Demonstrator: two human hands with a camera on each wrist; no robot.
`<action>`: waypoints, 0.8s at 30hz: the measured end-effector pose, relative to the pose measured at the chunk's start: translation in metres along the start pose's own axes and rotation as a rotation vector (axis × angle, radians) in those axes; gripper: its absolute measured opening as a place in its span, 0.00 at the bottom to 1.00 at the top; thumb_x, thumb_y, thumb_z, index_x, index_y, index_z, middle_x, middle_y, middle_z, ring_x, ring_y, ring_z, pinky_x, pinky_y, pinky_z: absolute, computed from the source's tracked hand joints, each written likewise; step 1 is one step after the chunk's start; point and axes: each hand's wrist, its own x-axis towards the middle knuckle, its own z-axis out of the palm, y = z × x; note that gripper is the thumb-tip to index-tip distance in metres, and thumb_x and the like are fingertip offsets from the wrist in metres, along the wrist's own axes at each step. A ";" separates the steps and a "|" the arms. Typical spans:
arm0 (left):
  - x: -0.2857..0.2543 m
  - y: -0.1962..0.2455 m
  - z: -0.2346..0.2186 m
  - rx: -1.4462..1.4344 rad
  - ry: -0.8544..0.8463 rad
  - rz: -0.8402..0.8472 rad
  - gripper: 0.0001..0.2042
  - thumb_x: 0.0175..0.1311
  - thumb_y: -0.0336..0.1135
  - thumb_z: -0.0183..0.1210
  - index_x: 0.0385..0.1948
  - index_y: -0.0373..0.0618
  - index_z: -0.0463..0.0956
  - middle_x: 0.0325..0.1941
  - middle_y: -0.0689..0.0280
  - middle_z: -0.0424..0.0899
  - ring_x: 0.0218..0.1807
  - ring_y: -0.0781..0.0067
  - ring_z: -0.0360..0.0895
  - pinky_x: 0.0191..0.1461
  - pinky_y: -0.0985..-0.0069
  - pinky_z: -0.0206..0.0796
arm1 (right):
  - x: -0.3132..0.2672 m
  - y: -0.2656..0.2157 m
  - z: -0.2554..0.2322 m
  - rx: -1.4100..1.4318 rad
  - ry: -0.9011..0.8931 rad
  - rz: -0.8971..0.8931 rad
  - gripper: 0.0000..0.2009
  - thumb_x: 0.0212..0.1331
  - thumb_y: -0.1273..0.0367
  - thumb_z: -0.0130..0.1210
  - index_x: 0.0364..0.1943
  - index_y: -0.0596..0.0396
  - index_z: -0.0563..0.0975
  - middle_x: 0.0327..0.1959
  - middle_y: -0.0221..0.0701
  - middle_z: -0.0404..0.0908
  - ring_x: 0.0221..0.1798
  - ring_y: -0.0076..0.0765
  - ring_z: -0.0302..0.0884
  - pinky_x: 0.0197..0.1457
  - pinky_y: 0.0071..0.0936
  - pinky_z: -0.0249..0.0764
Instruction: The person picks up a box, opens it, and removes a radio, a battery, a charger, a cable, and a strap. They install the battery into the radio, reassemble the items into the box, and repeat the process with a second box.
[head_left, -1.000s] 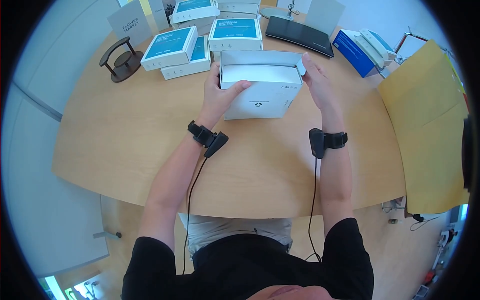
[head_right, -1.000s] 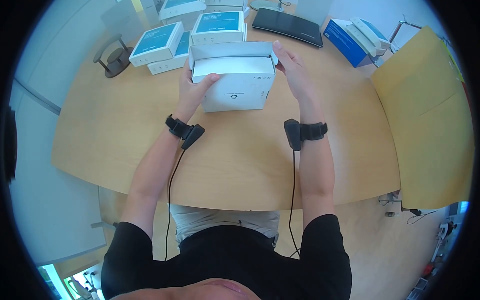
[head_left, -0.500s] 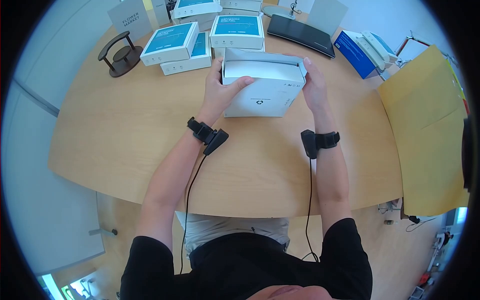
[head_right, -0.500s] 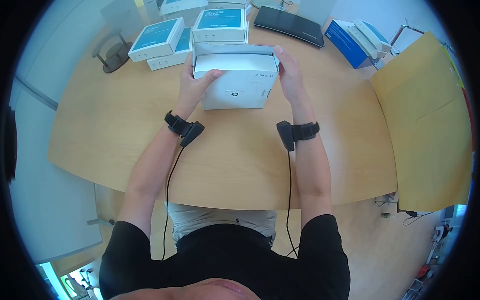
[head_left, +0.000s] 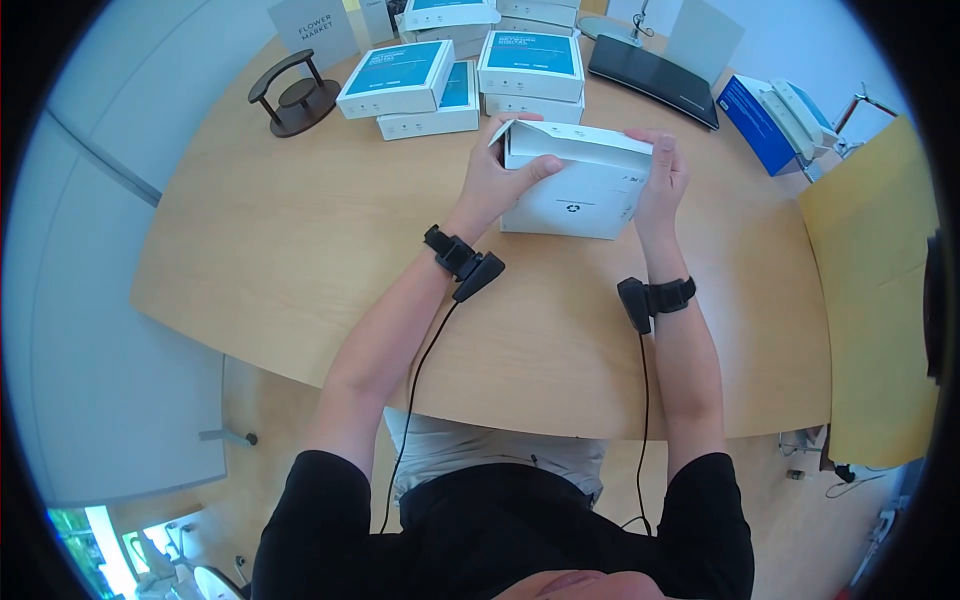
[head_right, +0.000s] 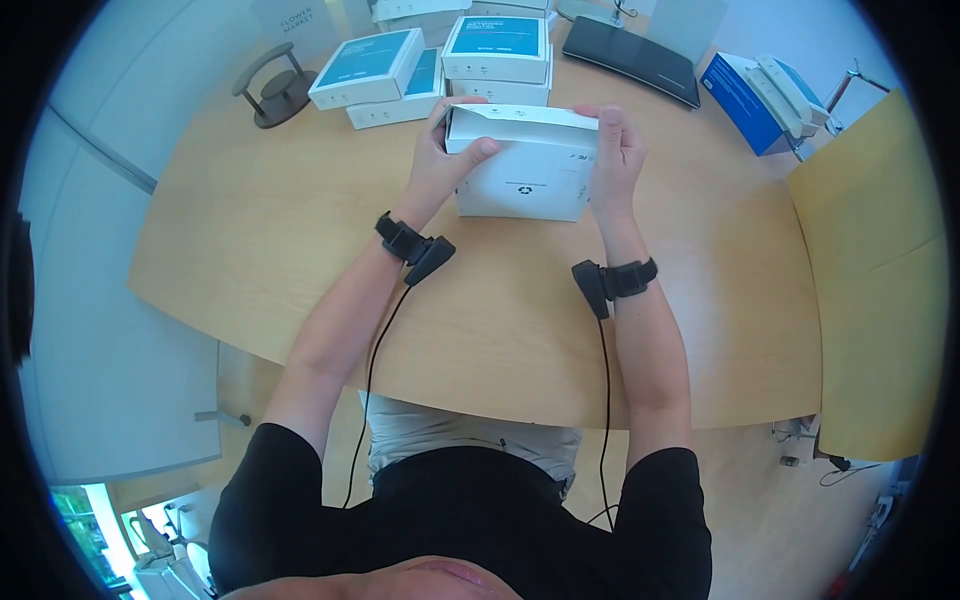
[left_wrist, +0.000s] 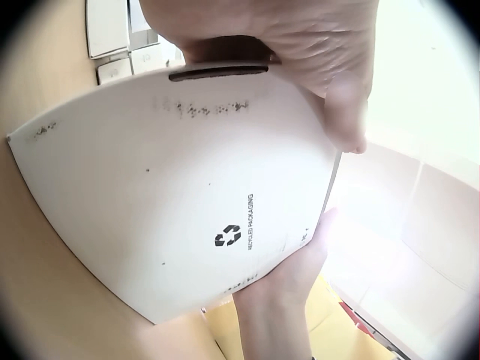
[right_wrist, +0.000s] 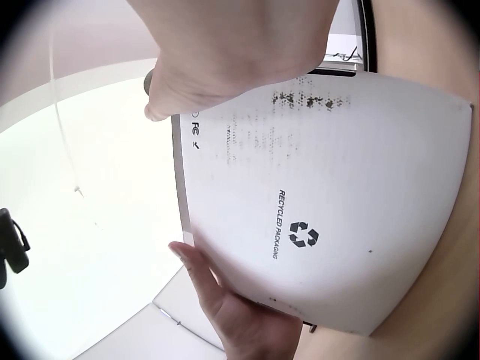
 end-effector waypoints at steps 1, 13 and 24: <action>0.000 0.001 -0.002 0.011 -0.026 0.011 0.29 0.70 0.50 0.71 0.66 0.49 0.72 0.61 0.62 0.80 0.64 0.69 0.78 0.68 0.67 0.72 | 0.000 0.000 0.000 -0.005 0.007 0.008 0.26 0.84 0.51 0.47 0.42 0.61 0.85 0.39 0.31 0.87 0.44 0.23 0.79 0.51 0.24 0.73; 0.006 0.025 -0.013 -0.146 -0.169 -0.242 0.34 0.84 0.66 0.38 0.74 0.47 0.72 0.70 0.63 0.78 0.72 0.67 0.70 0.78 0.65 0.57 | -0.004 0.003 -0.002 -0.037 0.031 0.027 0.25 0.84 0.51 0.47 0.44 0.60 0.85 0.40 0.28 0.86 0.43 0.20 0.77 0.50 0.23 0.72; 0.011 0.043 0.003 -0.150 -0.006 -0.403 0.34 0.80 0.69 0.47 0.65 0.47 0.80 0.64 0.62 0.82 0.67 0.69 0.75 0.73 0.69 0.62 | -0.002 -0.001 0.000 0.004 0.013 0.029 0.24 0.84 0.52 0.48 0.43 0.60 0.84 0.40 0.29 0.86 0.42 0.20 0.78 0.49 0.22 0.72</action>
